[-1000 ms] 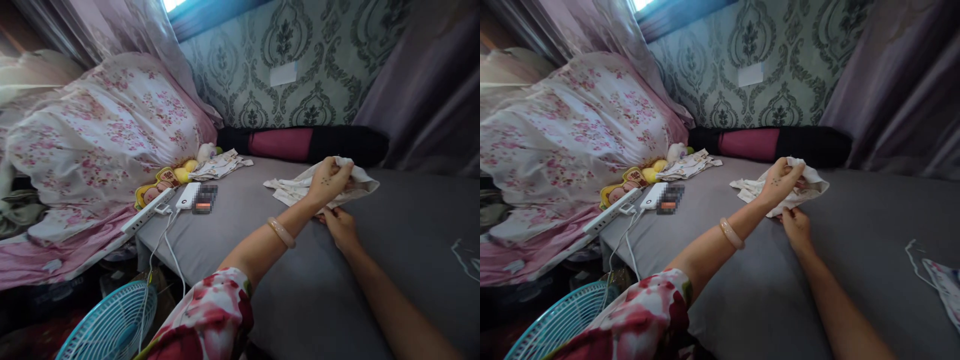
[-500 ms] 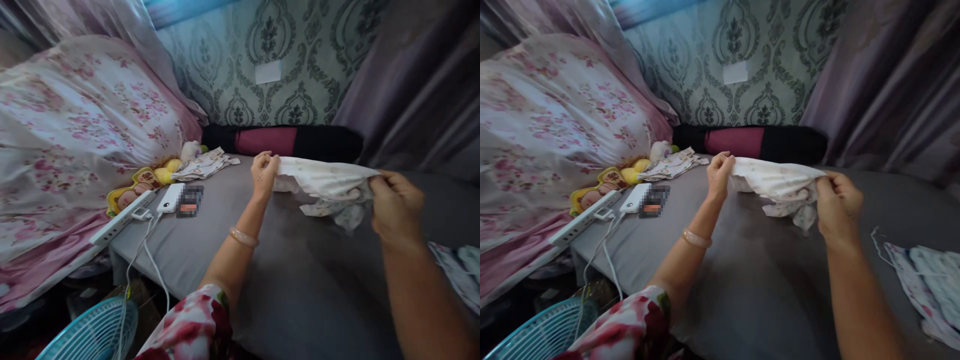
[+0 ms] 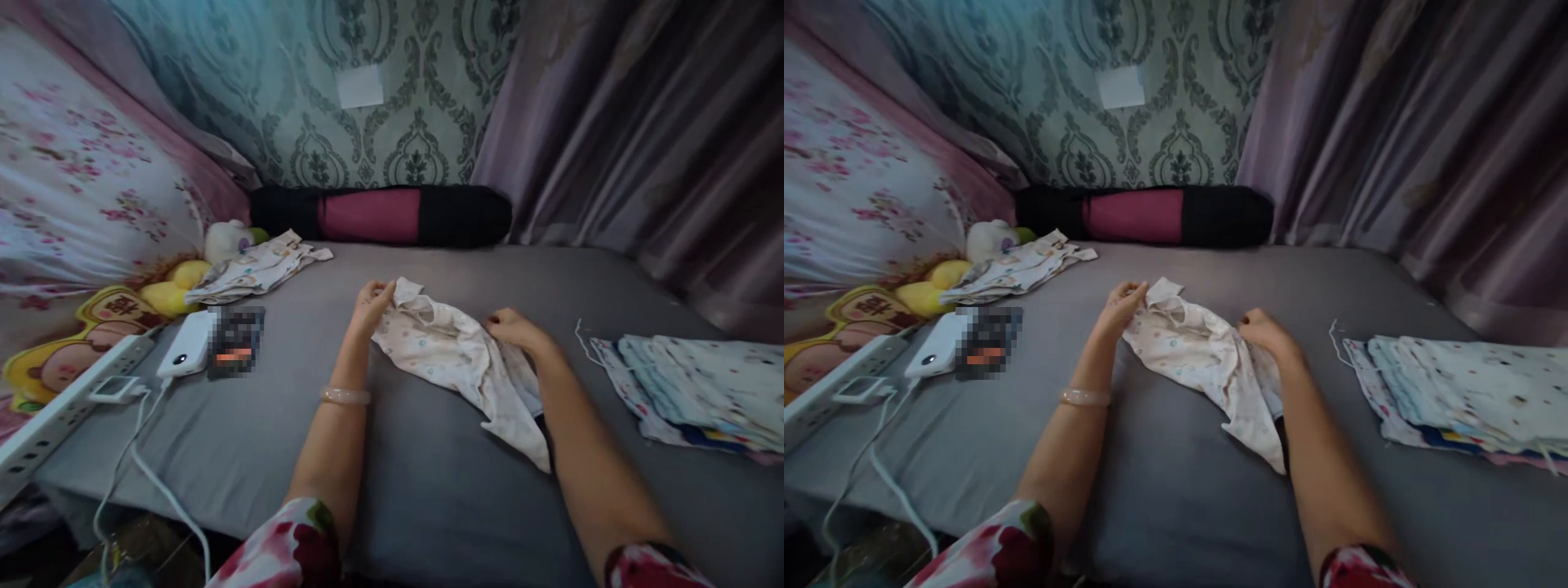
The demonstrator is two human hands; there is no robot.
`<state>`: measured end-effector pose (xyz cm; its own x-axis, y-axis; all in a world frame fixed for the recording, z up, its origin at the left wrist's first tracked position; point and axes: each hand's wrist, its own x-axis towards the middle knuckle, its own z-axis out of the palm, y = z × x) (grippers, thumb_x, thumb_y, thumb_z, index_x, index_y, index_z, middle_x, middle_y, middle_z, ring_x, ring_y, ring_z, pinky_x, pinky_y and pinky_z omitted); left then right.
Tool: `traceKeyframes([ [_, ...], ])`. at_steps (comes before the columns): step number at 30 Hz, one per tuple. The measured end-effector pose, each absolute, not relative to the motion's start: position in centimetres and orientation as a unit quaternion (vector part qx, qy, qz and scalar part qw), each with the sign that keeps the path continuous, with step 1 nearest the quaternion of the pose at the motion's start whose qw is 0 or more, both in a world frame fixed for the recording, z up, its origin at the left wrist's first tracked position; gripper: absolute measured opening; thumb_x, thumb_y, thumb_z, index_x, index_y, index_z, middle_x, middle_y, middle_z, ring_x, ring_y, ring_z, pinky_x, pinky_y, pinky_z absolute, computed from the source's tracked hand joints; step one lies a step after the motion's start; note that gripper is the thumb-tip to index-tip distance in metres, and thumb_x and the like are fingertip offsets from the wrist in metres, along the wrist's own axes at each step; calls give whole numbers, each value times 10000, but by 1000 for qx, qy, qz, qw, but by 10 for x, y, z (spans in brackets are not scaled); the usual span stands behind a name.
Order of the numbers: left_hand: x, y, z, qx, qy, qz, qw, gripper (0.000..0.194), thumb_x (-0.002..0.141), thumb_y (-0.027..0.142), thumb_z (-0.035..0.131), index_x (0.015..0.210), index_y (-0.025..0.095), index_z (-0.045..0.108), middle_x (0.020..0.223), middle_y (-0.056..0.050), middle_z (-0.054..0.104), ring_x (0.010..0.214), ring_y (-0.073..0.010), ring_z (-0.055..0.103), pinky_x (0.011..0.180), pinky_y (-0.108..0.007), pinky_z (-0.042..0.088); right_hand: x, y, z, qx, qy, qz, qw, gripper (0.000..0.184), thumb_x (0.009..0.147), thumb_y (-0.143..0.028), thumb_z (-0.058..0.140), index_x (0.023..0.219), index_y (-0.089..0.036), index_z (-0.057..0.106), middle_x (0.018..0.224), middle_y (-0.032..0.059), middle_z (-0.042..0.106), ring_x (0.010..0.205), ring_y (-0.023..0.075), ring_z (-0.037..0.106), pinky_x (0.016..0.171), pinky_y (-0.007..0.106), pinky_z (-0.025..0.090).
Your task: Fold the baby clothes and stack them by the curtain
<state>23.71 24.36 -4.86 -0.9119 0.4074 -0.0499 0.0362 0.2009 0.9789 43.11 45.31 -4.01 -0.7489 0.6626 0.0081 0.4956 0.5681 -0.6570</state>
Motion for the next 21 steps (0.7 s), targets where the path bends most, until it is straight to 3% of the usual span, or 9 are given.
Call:
traceKeyframes([
  [3,236,238,-57,188,773,580,172,339,787,504,633,888,185,685,577,32,507,494,-87,425,493,-209,321,428,457,-50,-306,-902,297,65,137,760,-227,592,711,-171,707,635,33,675,625,172,613,599,244,451],
  [8,235,232,-55,197,792,534,222,324,786,482,636,810,167,707,485,45,425,423,-76,334,437,-221,251,411,442,-54,-241,-918,278,147,268,879,-208,477,1014,-168,705,975,78,727,872,177,659,782,259,475],
  [11,233,231,-55,196,797,517,243,228,754,361,677,878,173,712,517,38,494,442,-89,397,462,-221,303,401,426,-62,-212,-924,291,131,310,916,-242,452,1144,-175,651,1081,92,708,973,192,647,859,287,473],
  [16,240,235,-64,221,878,389,167,240,745,189,658,979,149,694,830,-86,697,778,-208,645,654,-262,449,397,404,-81,-200,-958,173,109,383,934,-214,371,1229,-108,593,1182,168,633,1117,265,572,963,358,427],
  [19,248,240,-68,239,917,302,105,252,849,262,572,1073,185,658,1063,-154,697,1010,-267,647,792,-314,467,398,401,-90,-191,-967,108,125,421,918,-173,345,1268,-100,566,1182,173,611,1102,282,563,972,384,418],
  [21,253,244,-69,246,930,257,88,266,898,298,506,1115,205,628,1131,-157,681,1064,-263,637,837,-323,467,398,403,-95,-188,-967,96,143,431,909,-166,344,1275,-96,560,1168,166,612,1080,279,569,967,382,426],
])
